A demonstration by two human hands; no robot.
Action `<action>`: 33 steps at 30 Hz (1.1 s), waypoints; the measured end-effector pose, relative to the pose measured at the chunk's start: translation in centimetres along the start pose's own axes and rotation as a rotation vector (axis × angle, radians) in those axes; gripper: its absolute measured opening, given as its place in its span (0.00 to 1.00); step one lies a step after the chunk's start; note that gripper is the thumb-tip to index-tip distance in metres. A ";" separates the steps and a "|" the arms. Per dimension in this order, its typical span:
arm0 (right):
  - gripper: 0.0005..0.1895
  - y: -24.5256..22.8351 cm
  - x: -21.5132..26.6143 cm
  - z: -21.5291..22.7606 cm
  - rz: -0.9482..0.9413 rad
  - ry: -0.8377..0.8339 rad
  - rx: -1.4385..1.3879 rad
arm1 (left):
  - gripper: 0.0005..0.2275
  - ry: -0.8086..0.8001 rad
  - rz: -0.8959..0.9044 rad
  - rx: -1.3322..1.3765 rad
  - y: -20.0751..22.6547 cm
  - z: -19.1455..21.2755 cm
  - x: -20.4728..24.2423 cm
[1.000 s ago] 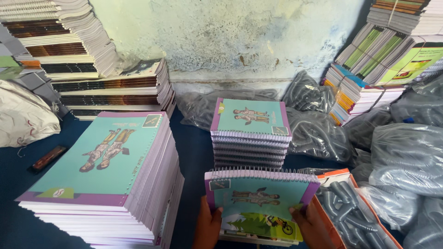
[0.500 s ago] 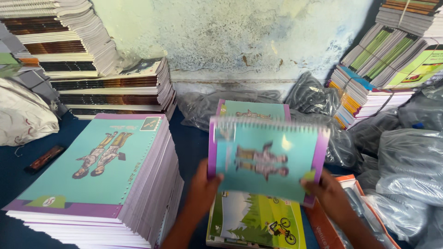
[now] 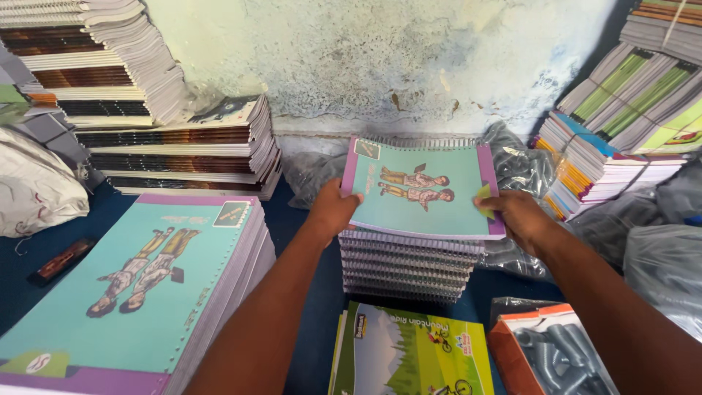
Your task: The person inserts a metal spiral coil into the punched holes of a notebook cover and pages, then twists the coil ends to secure it. They repeat this process for multiple notebooks, stacking the finished ones and handling loose coils from a nearby box.
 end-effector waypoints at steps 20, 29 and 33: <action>0.25 3.7 -5.3 1.0 -0.013 0.125 0.327 | 0.21 0.227 -0.103 -0.360 -4.1 -1.4 -5.1; 0.28 0.4 1.4 0.9 0.337 0.355 0.707 | 0.12 0.462 -0.517 -0.616 1.3 0.6 2.9; 0.19 1.6 7.4 -1.5 0.465 0.401 0.721 | 0.13 0.132 -0.514 -0.575 0.6 -2.6 6.2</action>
Point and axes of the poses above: each hand's wrist, its own x-axis away from the middle knuckle, its own z-axis out of the back of the hand, y = z × x, the point moved 7 cm from there along -x, towards the middle knuckle, and after that the axes turned 9 degrees about -x, right-handed, at the moved point
